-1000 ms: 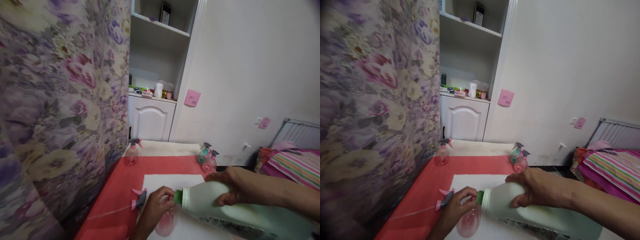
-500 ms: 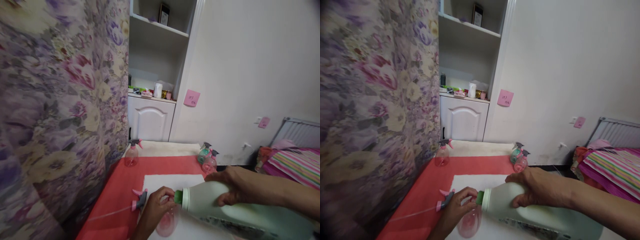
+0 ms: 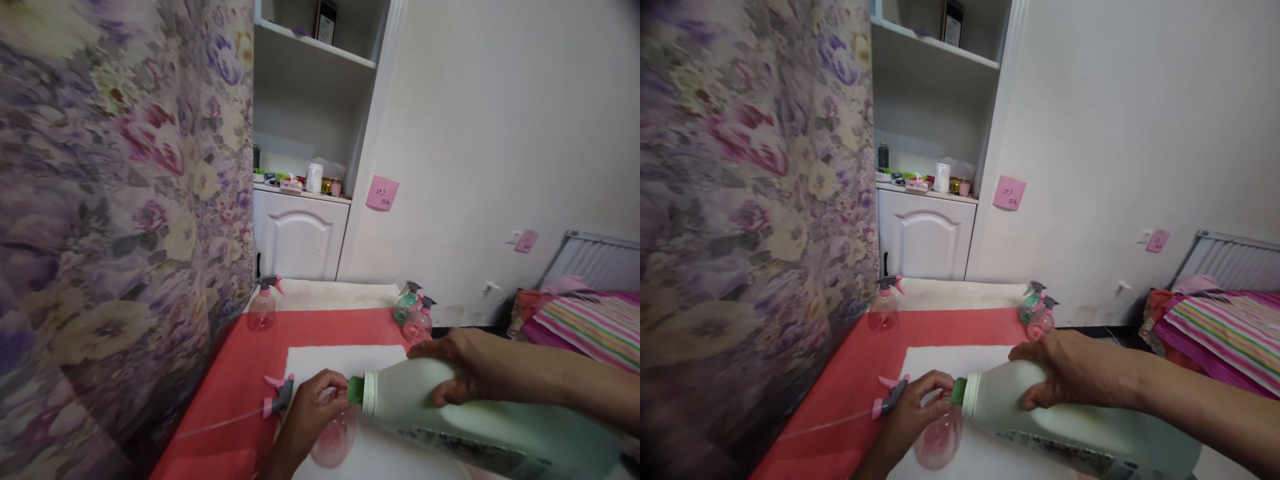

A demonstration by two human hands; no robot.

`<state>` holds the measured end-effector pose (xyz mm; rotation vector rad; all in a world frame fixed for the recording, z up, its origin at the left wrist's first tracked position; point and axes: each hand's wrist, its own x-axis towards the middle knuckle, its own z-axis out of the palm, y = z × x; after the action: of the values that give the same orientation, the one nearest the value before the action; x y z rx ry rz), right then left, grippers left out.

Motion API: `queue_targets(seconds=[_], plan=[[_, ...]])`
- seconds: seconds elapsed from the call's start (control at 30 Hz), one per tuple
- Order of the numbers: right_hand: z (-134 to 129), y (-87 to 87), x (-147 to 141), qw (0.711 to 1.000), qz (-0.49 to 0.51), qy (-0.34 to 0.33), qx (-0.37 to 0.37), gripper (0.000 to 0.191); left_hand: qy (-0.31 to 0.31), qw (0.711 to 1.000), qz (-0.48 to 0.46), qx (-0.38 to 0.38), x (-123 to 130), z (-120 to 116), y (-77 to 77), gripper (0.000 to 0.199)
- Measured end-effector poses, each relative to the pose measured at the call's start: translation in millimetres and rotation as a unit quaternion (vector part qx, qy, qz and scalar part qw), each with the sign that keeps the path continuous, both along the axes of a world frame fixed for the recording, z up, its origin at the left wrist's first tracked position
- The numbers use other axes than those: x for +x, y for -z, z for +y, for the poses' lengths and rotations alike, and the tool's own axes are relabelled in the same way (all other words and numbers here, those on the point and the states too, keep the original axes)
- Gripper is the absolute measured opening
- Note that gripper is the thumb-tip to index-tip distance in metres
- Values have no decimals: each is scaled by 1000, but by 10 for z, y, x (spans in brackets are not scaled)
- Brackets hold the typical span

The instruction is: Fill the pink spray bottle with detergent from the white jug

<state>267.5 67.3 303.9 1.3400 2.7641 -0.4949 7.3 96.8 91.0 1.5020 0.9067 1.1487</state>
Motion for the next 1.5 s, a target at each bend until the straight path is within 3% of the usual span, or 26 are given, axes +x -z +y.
queue_targets(seconds=[0.33,1.5], plan=[[9,-4,-9,999,-10,-11,-32,38,8,1000,-16,-2,1,-8,-10,12],[12,-30,-6,999,-26,-9,-22,42,6,1000,11,2,-9,9,14,12]])
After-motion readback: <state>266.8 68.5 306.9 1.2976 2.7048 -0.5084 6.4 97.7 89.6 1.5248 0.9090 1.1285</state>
